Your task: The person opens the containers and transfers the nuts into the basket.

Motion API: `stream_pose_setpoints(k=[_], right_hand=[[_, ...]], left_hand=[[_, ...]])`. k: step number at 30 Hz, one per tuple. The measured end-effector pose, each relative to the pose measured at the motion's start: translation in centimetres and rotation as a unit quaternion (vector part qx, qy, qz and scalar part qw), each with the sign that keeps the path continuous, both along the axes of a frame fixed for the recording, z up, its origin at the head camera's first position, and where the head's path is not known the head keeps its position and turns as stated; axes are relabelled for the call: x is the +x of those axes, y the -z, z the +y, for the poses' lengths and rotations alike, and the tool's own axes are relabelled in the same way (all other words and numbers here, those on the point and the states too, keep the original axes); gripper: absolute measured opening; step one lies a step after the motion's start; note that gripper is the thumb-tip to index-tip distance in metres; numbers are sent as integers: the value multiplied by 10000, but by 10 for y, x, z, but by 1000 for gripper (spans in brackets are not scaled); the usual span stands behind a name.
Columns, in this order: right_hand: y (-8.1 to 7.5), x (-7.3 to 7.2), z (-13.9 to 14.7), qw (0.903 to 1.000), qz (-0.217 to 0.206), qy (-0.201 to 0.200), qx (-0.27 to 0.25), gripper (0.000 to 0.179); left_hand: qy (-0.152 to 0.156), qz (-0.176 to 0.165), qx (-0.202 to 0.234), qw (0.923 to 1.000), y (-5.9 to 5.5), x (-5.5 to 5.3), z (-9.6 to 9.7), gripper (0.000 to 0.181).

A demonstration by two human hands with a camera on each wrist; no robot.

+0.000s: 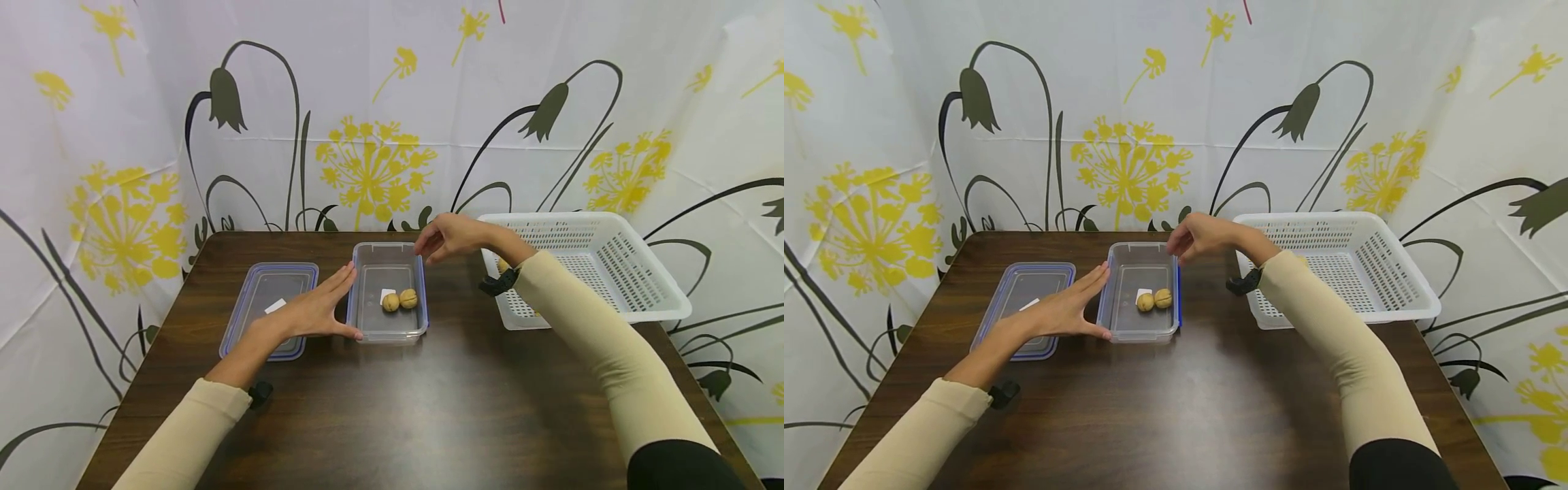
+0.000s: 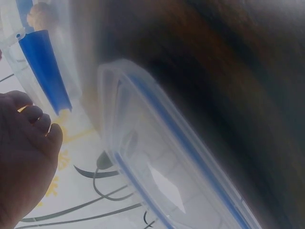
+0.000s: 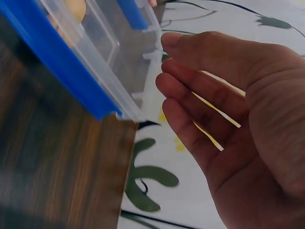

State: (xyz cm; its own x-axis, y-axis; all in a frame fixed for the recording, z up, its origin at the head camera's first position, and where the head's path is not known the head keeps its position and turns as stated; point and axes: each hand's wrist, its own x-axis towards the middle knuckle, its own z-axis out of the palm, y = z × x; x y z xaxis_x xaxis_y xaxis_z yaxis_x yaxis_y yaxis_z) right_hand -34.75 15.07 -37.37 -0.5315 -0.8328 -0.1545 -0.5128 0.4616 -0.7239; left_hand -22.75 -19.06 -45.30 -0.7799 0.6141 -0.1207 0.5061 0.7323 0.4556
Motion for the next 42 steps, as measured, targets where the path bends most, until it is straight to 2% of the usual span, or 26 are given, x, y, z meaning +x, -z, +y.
stream_pose_setpoints(k=[7, 11, 18, 24, 31, 36, 42], right_hand=[[17, -7, -29, 9993, 4, -356, 152, 28], [28, -8, -42, 9983, -131, -522, 238, 32], [43, -8, -61, 9946, 200, -847, 556, 32], [55, -6, -72, 9922, 282, -926, 780, 29], [59, -3, -79, 9886, 266, -863, 1206, 30], [62, -2, -83, 9864, 351, -937, 1302, 30], [63, 2, -86, 9855, 222, -1002, 1354, 31]], left_hand=[[-17, -5, -1, 10000, 1, 0, -1, 132], [-58, -65, -31, 10000, -1, 1, -2, 132], [-72, -73, -61, 9999, -2, 0, -2, 132], [-39, -39, -47, 10000, -1, 0, -2, 133], [-11, -44, -50, 10000, -2, -1, -1, 133], [-14, -27, -57, 10000, -3, 0, -1, 132], [-1, -34, -44, 10000, -2, 0, -1, 132]])
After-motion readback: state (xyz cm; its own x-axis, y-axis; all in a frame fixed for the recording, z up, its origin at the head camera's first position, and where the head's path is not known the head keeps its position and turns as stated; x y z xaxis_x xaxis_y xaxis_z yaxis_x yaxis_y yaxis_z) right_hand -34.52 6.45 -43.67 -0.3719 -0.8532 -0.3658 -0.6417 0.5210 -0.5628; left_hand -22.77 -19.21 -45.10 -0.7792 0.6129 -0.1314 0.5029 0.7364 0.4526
